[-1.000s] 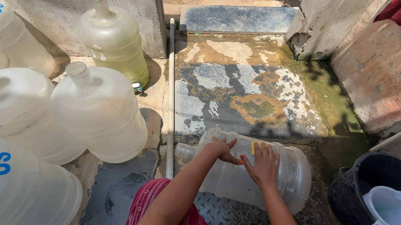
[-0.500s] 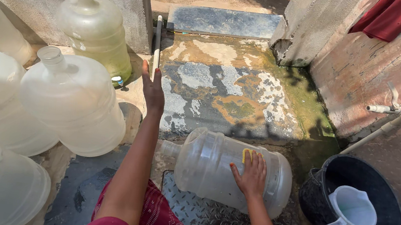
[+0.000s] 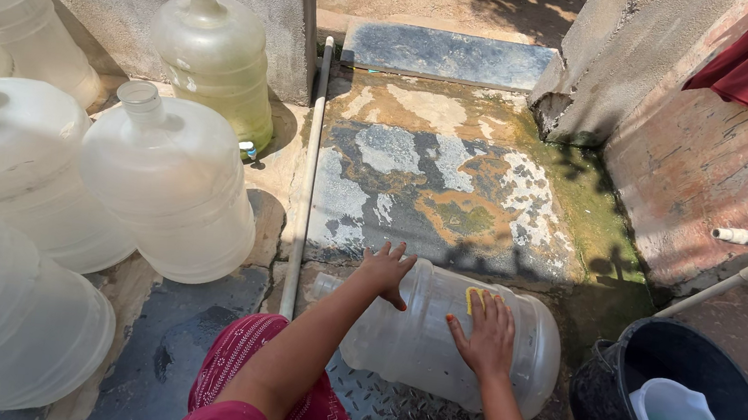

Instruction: The person wipes the exterior of a large plastic water bottle with a sponge and then shakes it with water and dark debris inside to clean the interior.

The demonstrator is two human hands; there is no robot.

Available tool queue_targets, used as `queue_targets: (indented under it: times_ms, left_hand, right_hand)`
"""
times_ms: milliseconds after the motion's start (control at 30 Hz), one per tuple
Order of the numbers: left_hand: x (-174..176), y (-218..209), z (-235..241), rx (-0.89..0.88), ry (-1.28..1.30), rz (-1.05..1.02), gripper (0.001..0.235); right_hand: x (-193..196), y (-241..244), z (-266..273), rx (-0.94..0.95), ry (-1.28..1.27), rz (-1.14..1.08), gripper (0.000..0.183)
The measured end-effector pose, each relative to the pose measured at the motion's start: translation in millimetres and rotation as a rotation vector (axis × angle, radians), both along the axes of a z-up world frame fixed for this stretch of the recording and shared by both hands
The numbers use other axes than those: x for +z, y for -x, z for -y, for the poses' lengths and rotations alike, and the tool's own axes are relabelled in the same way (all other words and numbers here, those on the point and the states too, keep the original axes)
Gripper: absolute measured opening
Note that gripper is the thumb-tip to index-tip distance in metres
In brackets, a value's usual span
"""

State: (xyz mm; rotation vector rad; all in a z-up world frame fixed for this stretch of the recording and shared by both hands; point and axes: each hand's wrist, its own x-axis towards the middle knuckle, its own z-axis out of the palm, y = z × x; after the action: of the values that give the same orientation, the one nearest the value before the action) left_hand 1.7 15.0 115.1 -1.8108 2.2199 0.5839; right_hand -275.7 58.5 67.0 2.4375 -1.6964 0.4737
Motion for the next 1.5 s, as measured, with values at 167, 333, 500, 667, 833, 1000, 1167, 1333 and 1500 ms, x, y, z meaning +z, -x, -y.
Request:
queue_targets:
  times_ms: [167,333,500,667,833,1000,1167,1333,1500]
  left_hand:
    - [-5,6,-13,0.02,-0.102,0.029,0.15]
    - [-12,17,-21,0.05,-0.156,0.091,0.164]
    - [-20,23,-17,0.027,-0.157,0.131,0.166]
    - [-29,22,-13,0.019,-0.122,0.107,0.164]
    - [-40,14,-10,0.02,-0.079,-0.004,0.163]
    - [-45,2,-4,-0.015,-0.038,-0.109,0.162]
    - [-33,2,-7,0.024,-0.048,-0.043,0.158]
    - [-19,23,-6,0.141,-0.065,0.173,0.152]
    - [-29,27,-7,0.267,-0.022,0.09,0.142]
  right_hand:
    - [-4,2,5,0.037,-0.038,-0.011,0.079]
    - [-5,0,8,0.035,-0.05,-0.007,0.079]
    - [0,-2,9,0.035,-0.027,0.012,0.078]
    - [0,-6,5,0.011,0.004,0.03,0.079]
    - [-2,-8,7,-0.023,-0.012,0.027,0.08]
    - [-3,-9,12,-0.039,-0.043,0.023,0.08]
    - [-1,-10,11,-0.051,-0.056,0.016,0.081]
    - [2,-14,12,-0.096,-0.072,-0.012,0.083]
    - [-8,-19,15,-0.17,-0.064,0.019,0.085]
